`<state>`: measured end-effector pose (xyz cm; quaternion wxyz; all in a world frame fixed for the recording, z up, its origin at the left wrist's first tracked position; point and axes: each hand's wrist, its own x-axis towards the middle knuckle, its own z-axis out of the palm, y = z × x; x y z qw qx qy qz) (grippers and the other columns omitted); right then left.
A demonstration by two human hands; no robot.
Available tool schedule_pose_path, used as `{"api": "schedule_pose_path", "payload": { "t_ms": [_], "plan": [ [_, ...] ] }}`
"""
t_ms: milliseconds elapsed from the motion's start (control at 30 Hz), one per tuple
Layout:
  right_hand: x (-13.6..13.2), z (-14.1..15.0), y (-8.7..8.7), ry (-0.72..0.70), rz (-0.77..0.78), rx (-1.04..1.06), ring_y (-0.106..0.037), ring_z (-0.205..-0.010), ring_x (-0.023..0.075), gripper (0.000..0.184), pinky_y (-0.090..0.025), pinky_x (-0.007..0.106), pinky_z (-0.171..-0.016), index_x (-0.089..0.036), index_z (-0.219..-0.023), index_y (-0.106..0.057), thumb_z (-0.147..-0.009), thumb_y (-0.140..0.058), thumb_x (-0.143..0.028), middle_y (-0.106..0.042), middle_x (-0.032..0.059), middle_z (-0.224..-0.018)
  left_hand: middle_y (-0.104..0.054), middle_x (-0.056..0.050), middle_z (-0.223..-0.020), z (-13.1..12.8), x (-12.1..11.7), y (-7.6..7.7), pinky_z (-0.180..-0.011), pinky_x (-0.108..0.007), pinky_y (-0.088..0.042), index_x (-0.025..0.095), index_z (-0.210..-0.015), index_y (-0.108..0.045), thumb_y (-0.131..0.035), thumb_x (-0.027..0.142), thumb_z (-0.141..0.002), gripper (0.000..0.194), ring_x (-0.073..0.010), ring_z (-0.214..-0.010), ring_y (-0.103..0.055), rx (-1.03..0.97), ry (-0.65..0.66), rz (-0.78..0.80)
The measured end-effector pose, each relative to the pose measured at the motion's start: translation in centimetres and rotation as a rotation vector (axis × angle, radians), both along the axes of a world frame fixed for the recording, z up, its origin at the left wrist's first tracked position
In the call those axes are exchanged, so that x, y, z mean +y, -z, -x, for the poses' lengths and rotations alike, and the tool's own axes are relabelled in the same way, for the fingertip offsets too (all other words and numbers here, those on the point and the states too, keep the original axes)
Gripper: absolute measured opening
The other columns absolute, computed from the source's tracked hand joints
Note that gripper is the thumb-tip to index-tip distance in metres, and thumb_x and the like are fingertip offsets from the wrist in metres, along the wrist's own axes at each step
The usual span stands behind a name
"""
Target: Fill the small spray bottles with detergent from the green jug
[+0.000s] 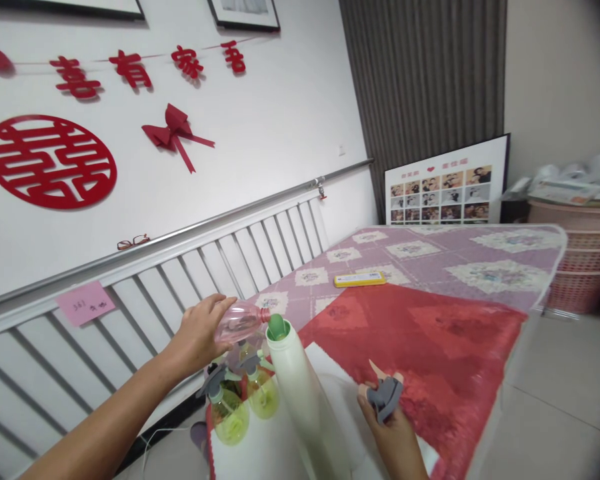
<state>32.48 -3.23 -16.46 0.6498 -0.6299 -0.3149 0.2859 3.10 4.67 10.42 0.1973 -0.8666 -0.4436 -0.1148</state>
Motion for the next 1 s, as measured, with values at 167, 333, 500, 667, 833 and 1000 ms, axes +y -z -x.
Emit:
{"api": "schedule_pose_path", "payload": {
  "t_ms": [167,333,500,667,833,1000],
  "plan": [
    [0.19,0.01,0.46,-0.019,-0.010,0.008,-0.069,-0.098,0.0309,0.047,-0.055,0.037,-0.083,-0.018,-0.089,-0.068,-0.059,-0.063,-0.054,-0.077,0.0125,-0.096,-0.044,-0.012,-0.135,-0.06,0.15,-0.18,-0.097,-0.053,-0.039,0.028,-0.137,-0.032,-0.068,0.028,-0.068,0.078,-0.0318,-0.123,-0.044,0.020,0.000,-0.015],
    [0.46,-0.03,0.86,0.024,-0.036,-0.014,-0.071,-0.094,0.0304,0.040,-0.056,0.036,-0.081,-0.020,-0.082,-0.069,-0.057,-0.064,-0.052,-0.078,0.0104,-0.090,-0.044,-0.011,-0.136,-0.11,0.06,-0.43,-0.098,-0.054,-0.038,0.030,-0.138,-0.032,-0.069,0.029,-0.069,0.078,-0.0327,-0.124,-0.044,0.033,-0.021,-0.024],
    [0.37,-0.04,0.74,0.010,-0.057,-0.020,-0.071,-0.093,0.0293,0.037,-0.056,0.034,-0.081,-0.021,-0.080,-0.070,-0.059,-0.065,-0.051,-0.078,0.0079,-0.089,-0.044,-0.012,-0.136,-0.09,0.14,-0.52,-0.097,-0.053,-0.039,0.030,-0.138,-0.033,-0.069,0.029,-0.069,0.078,-0.0331,-0.124,-0.044,0.052,-0.016,-0.038],
    [0.30,-0.01,0.65,0.000,-0.024,-0.013,-0.070,-0.096,0.0306,0.043,-0.055,0.036,-0.083,-0.019,-0.084,-0.070,-0.059,-0.063,-0.053,-0.078,0.0105,-0.092,-0.044,-0.012,-0.136,-0.17,0.10,-0.59,-0.096,-0.052,-0.039,0.030,-0.138,-0.032,-0.069,0.028,-0.070,0.078,-0.0329,-0.124,-0.044,0.070,-0.014,-0.058],
    [0.30,0.03,0.69,0.018,-0.033,-0.018,-0.071,-0.095,0.0298,0.043,-0.056,0.035,-0.083,-0.019,-0.083,-0.070,-0.059,-0.064,-0.054,-0.078,0.0097,-0.090,-0.044,-0.012,-0.136,-0.34,-0.13,-0.84,-0.096,-0.052,-0.039,0.031,-0.138,-0.032,-0.069,0.029,-0.070,0.078,-0.0327,-0.121,-0.046,0.082,-0.015,-0.068],
    [0.00,0.11,0.15,-0.011,0.009,-0.026,-0.069,-0.099,0.0322,0.045,-0.053,0.039,-0.089,-0.017,-0.086,-0.070,-0.061,-0.062,-0.055,-0.077,0.0122,-0.095,-0.044,-0.012,-0.136,-0.35,-0.17,-0.96,-0.096,-0.053,-0.039,0.031,-0.138,-0.033,-0.068,0.030,-0.071,0.075,-0.0335,-0.121,-0.046,0.083,-0.016,-0.064]
  ]
}}
